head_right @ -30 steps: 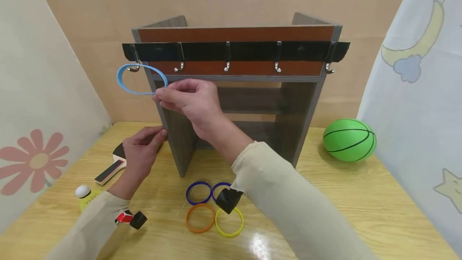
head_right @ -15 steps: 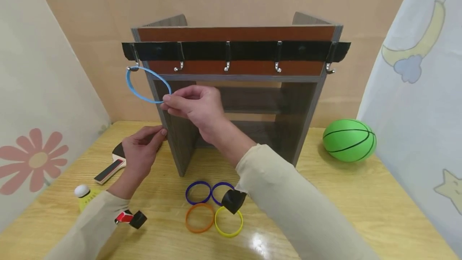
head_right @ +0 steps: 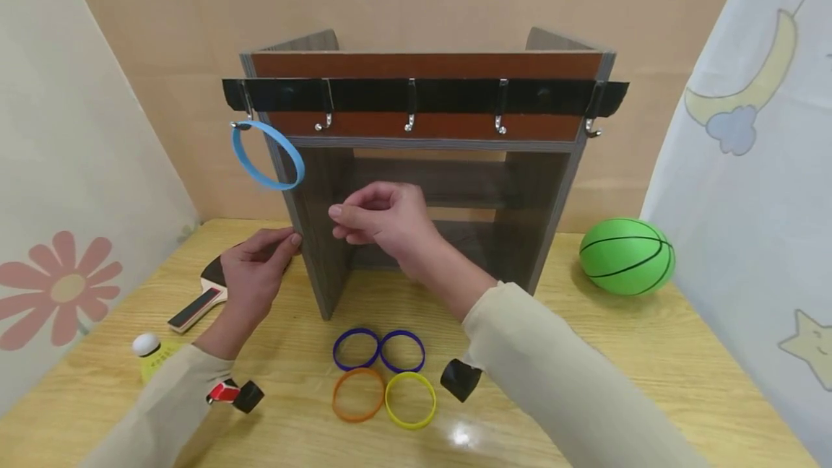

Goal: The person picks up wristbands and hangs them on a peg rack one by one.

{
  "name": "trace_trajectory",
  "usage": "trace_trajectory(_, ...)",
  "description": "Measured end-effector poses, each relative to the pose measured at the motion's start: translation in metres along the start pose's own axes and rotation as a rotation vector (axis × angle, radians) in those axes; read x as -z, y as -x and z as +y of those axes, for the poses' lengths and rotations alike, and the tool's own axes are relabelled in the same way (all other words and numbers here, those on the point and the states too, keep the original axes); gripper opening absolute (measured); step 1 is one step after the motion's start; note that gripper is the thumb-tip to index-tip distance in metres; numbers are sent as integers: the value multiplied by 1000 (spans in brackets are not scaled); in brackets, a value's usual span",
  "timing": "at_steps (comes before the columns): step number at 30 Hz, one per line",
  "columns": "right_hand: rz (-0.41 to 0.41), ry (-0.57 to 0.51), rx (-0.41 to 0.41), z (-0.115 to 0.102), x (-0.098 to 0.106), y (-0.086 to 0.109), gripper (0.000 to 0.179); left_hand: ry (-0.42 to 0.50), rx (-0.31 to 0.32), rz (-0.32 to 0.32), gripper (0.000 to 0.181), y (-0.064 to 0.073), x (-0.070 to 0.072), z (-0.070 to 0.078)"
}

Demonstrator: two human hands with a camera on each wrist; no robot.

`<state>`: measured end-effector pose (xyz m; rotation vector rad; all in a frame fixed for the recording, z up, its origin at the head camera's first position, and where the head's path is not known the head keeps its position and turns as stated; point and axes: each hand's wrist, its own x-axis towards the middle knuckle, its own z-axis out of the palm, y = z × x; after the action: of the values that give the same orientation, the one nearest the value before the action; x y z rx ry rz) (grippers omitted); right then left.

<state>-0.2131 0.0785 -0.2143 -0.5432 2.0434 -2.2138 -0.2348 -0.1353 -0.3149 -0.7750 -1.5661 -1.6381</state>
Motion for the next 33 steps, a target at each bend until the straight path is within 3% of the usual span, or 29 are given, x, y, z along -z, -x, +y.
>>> trace_trajectory(5, -12, 103, -74, 21, 13, 11, 15, 7, 8, 12, 12, 3, 6, -17)
trace_trajectory(9, -28, 194, -128, 45, 28, 22, 17, 14, 27, 19, 12, 5, 7, -21)
trace_trajectory(15, -126, 332, -153, 85, 59, 42, 15, 10, 18, 1, 9, 2, 2, -4)
trace_trajectory(20, -137, 436, -173, 110, 80, 58, 16, 10, 10, -8, 9, -1, -2, 7)
trace_trajectory(26, -138, 502, -206, 122, 93, 66, 17, -6, 7, -3, 10, -1, -1, 6)
trace_trajectory(33, -170, 552, -247, 134, 95, 67, 30, 11, -5, 7, 14, 1, 4, -17)
